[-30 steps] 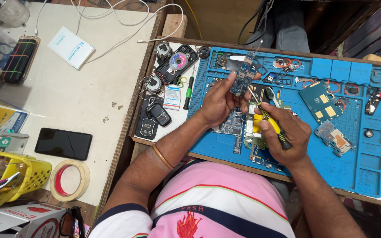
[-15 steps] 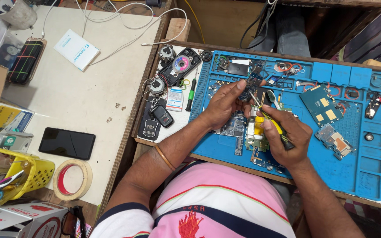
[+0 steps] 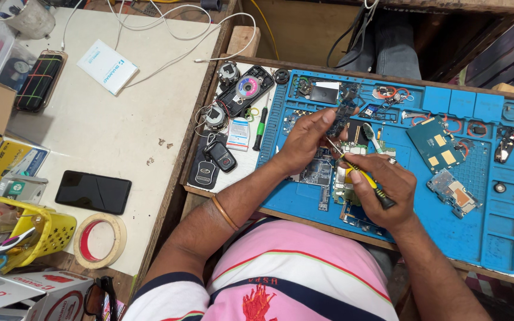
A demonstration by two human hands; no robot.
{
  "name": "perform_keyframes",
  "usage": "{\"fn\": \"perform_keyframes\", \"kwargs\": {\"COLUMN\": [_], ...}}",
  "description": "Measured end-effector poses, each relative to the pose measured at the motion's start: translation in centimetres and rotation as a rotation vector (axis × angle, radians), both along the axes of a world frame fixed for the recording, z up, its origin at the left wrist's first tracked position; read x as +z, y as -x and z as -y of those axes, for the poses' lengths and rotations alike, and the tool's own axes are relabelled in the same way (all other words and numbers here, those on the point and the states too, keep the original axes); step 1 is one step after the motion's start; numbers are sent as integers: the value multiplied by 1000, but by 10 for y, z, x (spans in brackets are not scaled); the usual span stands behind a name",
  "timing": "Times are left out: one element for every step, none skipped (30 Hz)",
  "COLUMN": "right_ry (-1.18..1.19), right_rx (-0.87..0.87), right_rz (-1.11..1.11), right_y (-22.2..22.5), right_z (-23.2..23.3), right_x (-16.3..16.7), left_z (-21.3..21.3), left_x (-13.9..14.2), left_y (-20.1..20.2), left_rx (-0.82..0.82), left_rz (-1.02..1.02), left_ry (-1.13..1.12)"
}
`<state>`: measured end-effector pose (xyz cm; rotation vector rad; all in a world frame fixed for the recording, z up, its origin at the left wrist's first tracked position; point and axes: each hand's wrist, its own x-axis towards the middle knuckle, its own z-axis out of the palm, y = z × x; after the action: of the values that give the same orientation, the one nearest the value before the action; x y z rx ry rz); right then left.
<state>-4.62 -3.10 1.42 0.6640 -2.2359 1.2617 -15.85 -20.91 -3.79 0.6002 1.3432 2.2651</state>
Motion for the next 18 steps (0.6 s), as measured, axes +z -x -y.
{"fn": "perform_keyframes", "kwargs": {"right_ry": [-10, -19, -29, -6, 15, 36, 40, 44, 49, 77, 107, 138, 139, 139, 138, 153, 167, 181], "right_rx": [-14, -27, -41, -41, -40, -37, -42, -45, -47, -42, -38, -35, -60, -86, -113, -118, -122, -125], "right_rz": [-13, -25, -38, -26, -14, -2, -15, -30, -47, -60, -71, -82, -75, -69, -65, -74, -84, -96], "right_y": [0, 0, 0, 0, -1, -1, -2, -3, -3, -3, -4, -4, -5, -5, -5, -5, -4, -3], "right_z": [0, 0, -1, -1, -1, -2, -3, -3, -4, -6, -7, -9, -12, -14, -16, -18, -19, -20], "right_x": [0, 0, 0, 1, 0, 0, 0, -1, -1, -2, -3, -5, -6, -7, -8, -10, -11, -12], "left_z": [-1, -2, -1, 0, 0, 1, 0, 0, -2, -4, -5, -7, -9, -11, -11, -12, -13, -14], "left_x": [-1, -3, -4, -5, -6, -7, -9, -10, -11, -12, -14, -16, -17, -19, -20, -21, -22, -22], "left_y": [-1, -2, -1, -1, -1, -1, -1, 1, 2, 3, 3, 3, 2, 1, 1, 0, -1, -2], "left_rx": [31, 62, 66, 70, 76, 105, 135, 167, 186, 204, 222, 217, 211, 204, 203, 204, 206, 212], "left_rz": [-52, -104, -113, -122, -131, -123, -114, -109, -121, -131, -141, -153, -165, -176, -193, -209, -223, -234], "left_ry": [14, 28, 27, 25, 22, 9, -5, -21, -18, -14, -9, 1, 11, 19, 42, 62, 82, 86]}}
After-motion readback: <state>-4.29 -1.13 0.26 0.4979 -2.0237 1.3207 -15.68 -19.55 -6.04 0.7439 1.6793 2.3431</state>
